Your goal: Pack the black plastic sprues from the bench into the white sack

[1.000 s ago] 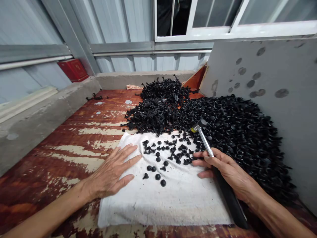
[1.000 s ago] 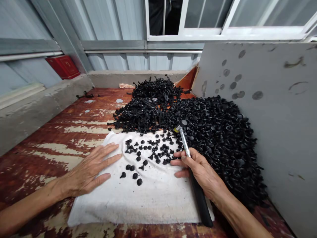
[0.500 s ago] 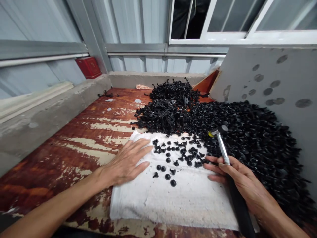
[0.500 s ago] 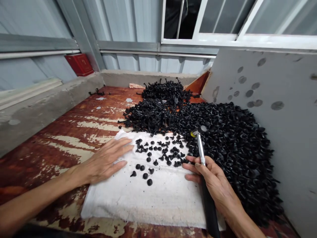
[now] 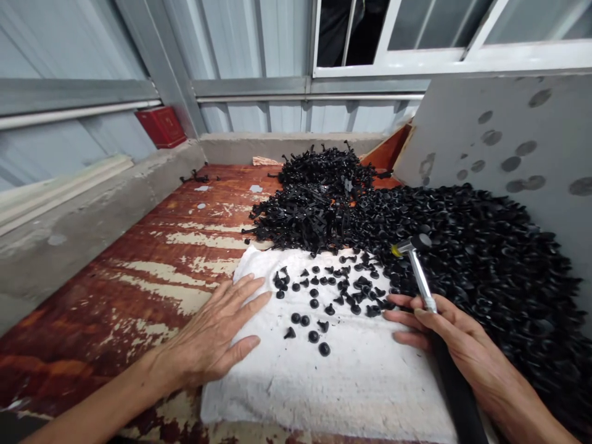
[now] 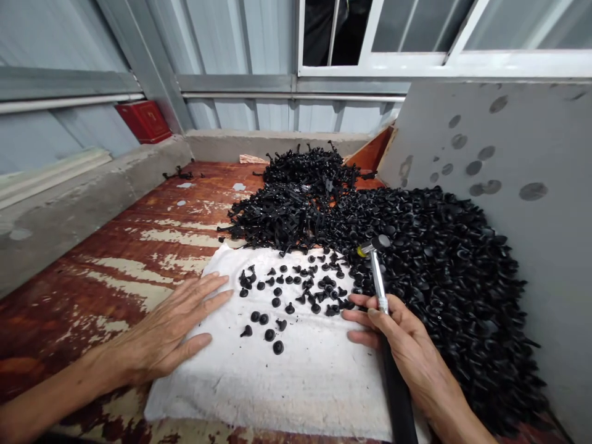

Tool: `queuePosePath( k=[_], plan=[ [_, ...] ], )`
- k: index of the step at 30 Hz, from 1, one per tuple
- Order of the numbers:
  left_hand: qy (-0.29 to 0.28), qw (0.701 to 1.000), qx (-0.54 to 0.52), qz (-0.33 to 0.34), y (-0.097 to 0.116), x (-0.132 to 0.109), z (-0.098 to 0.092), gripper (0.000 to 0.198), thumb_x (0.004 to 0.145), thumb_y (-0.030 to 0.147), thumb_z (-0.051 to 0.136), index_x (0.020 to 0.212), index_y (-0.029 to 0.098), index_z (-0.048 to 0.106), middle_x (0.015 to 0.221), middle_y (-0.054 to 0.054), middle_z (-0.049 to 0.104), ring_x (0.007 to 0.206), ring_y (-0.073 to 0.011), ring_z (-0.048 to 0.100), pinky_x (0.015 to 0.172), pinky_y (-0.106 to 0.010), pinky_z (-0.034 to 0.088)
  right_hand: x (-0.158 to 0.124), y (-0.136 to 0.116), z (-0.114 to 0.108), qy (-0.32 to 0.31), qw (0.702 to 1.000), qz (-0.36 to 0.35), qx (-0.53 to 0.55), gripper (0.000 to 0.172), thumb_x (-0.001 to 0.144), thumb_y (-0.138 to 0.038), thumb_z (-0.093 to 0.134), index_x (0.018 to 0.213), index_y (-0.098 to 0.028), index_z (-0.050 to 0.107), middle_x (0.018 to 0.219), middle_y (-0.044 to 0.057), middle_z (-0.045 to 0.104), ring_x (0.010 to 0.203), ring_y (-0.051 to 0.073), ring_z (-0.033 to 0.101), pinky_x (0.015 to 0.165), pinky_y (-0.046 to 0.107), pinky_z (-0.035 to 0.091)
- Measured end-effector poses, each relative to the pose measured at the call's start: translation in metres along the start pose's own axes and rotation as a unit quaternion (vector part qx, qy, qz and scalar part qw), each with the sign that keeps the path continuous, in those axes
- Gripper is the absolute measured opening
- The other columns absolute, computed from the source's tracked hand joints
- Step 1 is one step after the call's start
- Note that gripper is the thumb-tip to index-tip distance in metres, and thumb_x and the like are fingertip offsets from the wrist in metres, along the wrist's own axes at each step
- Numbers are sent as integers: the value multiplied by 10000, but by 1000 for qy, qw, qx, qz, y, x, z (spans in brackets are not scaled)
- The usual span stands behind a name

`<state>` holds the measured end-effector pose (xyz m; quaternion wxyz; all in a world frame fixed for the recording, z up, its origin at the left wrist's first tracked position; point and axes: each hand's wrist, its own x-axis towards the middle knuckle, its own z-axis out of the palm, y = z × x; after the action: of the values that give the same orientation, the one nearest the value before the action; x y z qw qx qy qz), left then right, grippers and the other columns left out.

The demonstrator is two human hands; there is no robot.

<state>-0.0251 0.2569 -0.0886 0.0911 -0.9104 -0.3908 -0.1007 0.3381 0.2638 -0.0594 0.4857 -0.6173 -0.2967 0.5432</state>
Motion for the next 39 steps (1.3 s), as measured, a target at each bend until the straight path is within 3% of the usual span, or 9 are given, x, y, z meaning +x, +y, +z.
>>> queuePosePath(
  k=[5,11,13,19,24,28,31,35,39],
  plan=[
    [-13,999,-6,38,13,22,1,522,984,379,338,1463,177,287,1555,-111,259,1441,-286,204,1075,-564,311,-5,-3,4,21,1000,11,12,770,245,-548,921,805,-134,591,1203,119,619,915,262,675,609,228,616],
    [-10,999,-38,26,19,-5,-1,485,991,360,323,1442,183,326,1517,-66,340,1436,-224,201,1172,-449,102,-1,-3,3,15,1000,7,8,748,266,-552,917,798,-133,599,1172,130,632,896,262,678,618,241,619],
    [-3,998,-55,16,21,-10,-2,467,988,346,334,1428,188,342,1477,-63,394,1418,-223,231,1173,-440,83,1,-1,1,13,1000,4,2,732,290,-560,911,802,-135,606,1185,134,626,891,261,679,620,245,620],
    [71,993,-99,-1,24,12,-1,375,960,229,379,1326,159,425,1312,-113,489,1240,-241,396,1072,-429,276,1,2,-2,-7,1000,-12,1,672,381,-538,902,814,-136,582,1157,131,635,859,235,682,623,252,616],
    [121,988,-93,17,8,57,-10,284,956,157,398,1215,136,511,1194,-111,531,1126,-223,447,991,-399,358,-1,-2,-1,-28,999,-37,-6,640,446,-553,871,825,-128,578,1141,135,635,829,217,679,611,268,608],
    [152,981,-115,-20,-12,117,-7,289,954,175,408,1191,86,547,1168,-129,541,1063,-215,483,954,-384,426,-1,-2,0,-23,999,-32,-7,698,427,-605,869,853,-120,603,1147,139,639,816,195,671,621,248,598],
    [163,981,-94,-43,-12,166,-4,369,908,231,485,1218,39,544,1188,-150,541,1091,-245,478,1005,-410,424,0,-1,-1,-40,999,-25,-3,727,448,-636,855,893,-120,602,1107,141,658,808,187,669,641,244,592],
    [120,986,-28,-115,4,221,-8,579,878,353,553,1368,64,449,1279,-156,498,1132,-298,468,961,-448,460,4,0,-4,-63,997,-38,-4,698,507,-605,830,932,-114,573,1013,146,674,744,181,663,618,258,583],
    [45,989,17,-141,8,255,-13,376,918,273,421,1234,126,563,1177,-133,569,1092,-305,534,880,-437,490,7,6,-7,-99,991,-84,-19,558,709,-519,676,1039,-98,520,867,120,676,629,139,641,593,233,558]
  ],
)
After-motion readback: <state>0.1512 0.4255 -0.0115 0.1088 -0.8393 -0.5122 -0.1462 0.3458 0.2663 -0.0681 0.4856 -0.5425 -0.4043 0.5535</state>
